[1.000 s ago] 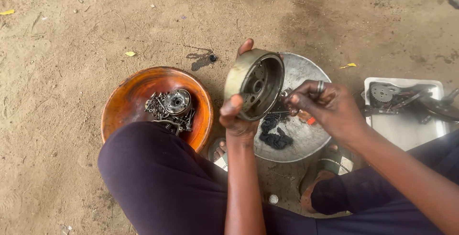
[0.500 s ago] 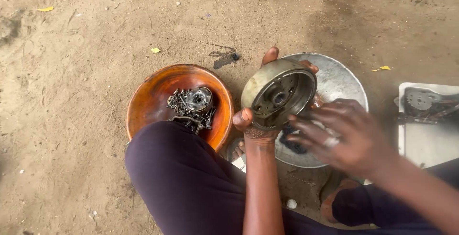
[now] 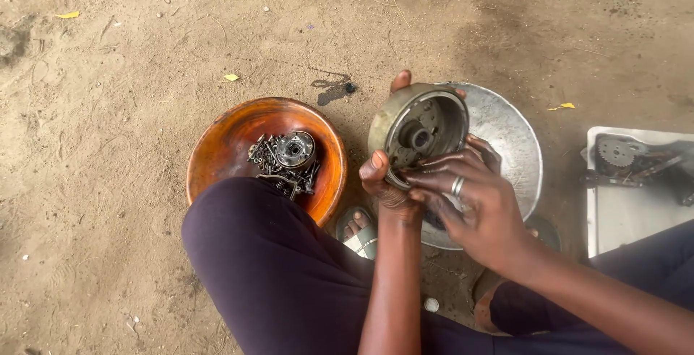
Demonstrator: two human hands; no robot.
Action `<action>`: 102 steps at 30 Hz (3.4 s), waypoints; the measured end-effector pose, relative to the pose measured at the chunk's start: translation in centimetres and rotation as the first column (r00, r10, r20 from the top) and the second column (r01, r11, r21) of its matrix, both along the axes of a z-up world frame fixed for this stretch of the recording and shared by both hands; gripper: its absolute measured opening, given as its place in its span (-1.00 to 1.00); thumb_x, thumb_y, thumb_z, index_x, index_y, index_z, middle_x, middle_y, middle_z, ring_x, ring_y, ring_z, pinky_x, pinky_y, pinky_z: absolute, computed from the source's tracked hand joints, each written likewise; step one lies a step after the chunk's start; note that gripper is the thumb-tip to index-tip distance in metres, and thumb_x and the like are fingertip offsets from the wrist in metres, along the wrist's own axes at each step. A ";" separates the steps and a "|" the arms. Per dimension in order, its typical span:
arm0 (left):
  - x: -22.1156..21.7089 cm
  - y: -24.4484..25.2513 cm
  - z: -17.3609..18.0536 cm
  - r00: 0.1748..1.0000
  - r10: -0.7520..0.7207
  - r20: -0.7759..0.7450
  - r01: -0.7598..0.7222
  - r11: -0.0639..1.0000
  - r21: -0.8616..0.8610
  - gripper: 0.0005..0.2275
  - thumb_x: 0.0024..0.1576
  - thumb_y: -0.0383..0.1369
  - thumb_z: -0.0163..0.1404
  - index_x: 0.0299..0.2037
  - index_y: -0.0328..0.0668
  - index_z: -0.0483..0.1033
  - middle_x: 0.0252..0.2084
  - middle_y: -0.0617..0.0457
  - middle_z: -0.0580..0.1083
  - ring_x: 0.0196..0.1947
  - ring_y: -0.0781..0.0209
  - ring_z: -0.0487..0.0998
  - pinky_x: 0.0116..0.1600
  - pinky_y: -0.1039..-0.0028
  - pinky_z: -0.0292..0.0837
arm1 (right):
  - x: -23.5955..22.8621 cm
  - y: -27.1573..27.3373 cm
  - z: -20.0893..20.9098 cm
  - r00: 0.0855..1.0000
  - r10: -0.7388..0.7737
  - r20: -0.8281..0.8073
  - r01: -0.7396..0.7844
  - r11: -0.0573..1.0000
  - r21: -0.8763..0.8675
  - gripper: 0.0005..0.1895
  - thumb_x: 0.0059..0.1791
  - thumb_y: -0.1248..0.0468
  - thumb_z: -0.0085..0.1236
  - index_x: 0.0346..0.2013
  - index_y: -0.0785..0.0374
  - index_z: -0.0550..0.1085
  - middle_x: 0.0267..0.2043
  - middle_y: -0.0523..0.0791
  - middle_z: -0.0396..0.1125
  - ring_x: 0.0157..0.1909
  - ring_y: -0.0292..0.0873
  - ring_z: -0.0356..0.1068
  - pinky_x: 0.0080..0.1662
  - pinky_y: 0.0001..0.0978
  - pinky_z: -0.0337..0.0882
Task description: Cleaning a motorcycle flywheel or rotor with a cleaning agent from a bottle and a cloth.
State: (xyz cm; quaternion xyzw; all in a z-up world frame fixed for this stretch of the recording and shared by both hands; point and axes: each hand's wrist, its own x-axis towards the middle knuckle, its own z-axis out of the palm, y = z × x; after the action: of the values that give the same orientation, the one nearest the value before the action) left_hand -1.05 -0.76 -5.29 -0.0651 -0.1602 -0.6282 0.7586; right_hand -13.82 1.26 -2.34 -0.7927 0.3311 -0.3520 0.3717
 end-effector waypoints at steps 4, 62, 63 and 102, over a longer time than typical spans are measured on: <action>-0.1 0.3 2.1 0.977 -0.103 -0.187 0.094 0.994 -0.058 -0.15 -0.03 -0.30 0.18 0.52 -0.20 0.08 0.25 -0.59 0.33 0.10 -0.25 0.57 -0.07 0.34 0.69 | 0.4 -0.2 3.0 0.998 -0.041 -0.052 0.041 0.999 -0.006 -0.73 -0.14 0.41 0.31 -0.15 0.20 0.64 -0.11 -0.10 0.55 -0.02 -0.18 0.54 0.26 -0.13 0.31; 1.7 -2.1 -0.3 0.889 0.167 0.426 -0.363 0.823 0.436 -0.08 -0.03 -0.04 0.16 0.54 -0.33 0.09 0.19 -0.19 0.36 0.17 0.02 0.43 0.27 0.35 0.42 | -2.2 -6.0 -32.2 0.464 -0.096 -0.881 0.161 0.987 -0.023 -0.29 0.02 -0.05 -0.03 0.29 0.43 0.25 0.51 0.25 -0.13 0.52 0.27 -0.16 0.36 0.14 -0.03; 1.8 -2.3 0.0 0.882 0.154 0.445 -0.362 0.826 0.432 -0.05 -0.06 -0.01 0.17 0.54 -0.32 0.08 0.17 -0.19 0.36 0.18 -0.01 0.43 0.29 0.33 0.43 | -2.0 -6.2 -31.5 0.643 -0.113 -0.758 0.162 0.987 -0.009 -0.24 -0.07 -0.03 0.07 0.28 0.43 0.30 0.42 0.28 0.03 0.42 0.32 0.02 0.25 0.13 0.07; -0.7 -1.6 -1.1 0.591 0.221 0.776 -0.590 0.774 0.229 -0.29 0.05 -0.12 0.04 0.43 -0.30 0.30 0.42 -0.09 0.36 0.45 0.12 0.32 0.46 0.25 0.20 | -10.4 -16.6 -5.5 0.579 -0.696 0.425 -0.113 0.448 0.887 -0.66 -0.03 0.26 0.12 -0.01 0.26 0.29 -0.11 -0.01 0.36 0.00 -0.03 0.44 0.18 -0.06 0.49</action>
State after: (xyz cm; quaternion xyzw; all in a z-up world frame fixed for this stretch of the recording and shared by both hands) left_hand -1.77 -2.39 -6.40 0.4056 -0.2953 -0.4243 0.7538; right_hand -24.17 -15.30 -7.83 -0.1965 0.4189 -0.5020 0.7307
